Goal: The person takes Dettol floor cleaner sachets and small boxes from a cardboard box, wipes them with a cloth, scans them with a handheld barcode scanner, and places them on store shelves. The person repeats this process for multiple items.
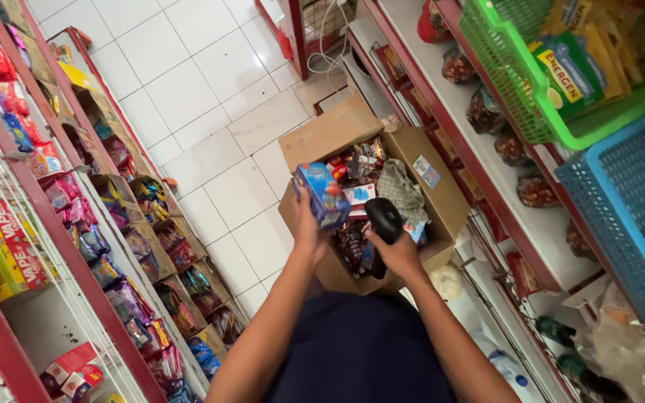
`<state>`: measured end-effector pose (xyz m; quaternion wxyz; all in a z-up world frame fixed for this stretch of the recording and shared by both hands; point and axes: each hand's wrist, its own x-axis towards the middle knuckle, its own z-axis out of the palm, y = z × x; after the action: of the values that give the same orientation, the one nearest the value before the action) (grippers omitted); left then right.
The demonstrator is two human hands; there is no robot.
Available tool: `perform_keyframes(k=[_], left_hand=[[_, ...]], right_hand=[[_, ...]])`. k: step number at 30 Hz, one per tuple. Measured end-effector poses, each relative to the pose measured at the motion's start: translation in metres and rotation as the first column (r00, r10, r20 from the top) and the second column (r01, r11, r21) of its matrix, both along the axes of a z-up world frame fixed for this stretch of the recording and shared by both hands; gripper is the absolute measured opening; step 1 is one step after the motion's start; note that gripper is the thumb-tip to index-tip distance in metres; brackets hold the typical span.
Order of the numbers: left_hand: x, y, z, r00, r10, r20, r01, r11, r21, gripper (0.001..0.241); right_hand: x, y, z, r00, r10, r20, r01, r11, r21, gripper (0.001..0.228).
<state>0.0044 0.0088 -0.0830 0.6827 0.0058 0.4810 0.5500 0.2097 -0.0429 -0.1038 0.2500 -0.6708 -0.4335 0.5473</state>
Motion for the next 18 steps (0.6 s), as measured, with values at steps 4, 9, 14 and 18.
perform_keyframes(k=[4,9,14,18], left_hand=[[-0.015,-0.037,0.002,0.995,-0.092,-0.048,0.086,0.989,-0.124,0.06],[-0.021,-0.073,-0.01,0.979,-0.202,0.02,0.203,0.972,-0.118,0.053],[-0.017,-0.083,-0.026,0.965,-0.262,0.008,0.259,0.948,-0.186,0.05],[-0.007,-0.084,-0.022,0.964,-0.264,-0.03,0.258,0.956,-0.143,0.05]], right_hand=[[0.005,-0.002,-0.066,0.91,0.245,0.333,-0.273,0.961,0.04,0.042],[0.007,0.003,-0.098,0.875,0.269,0.403,-0.357,0.92,0.16,0.042],[0.039,0.025,-0.091,0.645,0.144,0.751,-0.503,0.82,0.274,0.03],[0.052,0.044,-0.065,0.487,0.329,0.809,-0.543,0.84,-0.015,0.041]])
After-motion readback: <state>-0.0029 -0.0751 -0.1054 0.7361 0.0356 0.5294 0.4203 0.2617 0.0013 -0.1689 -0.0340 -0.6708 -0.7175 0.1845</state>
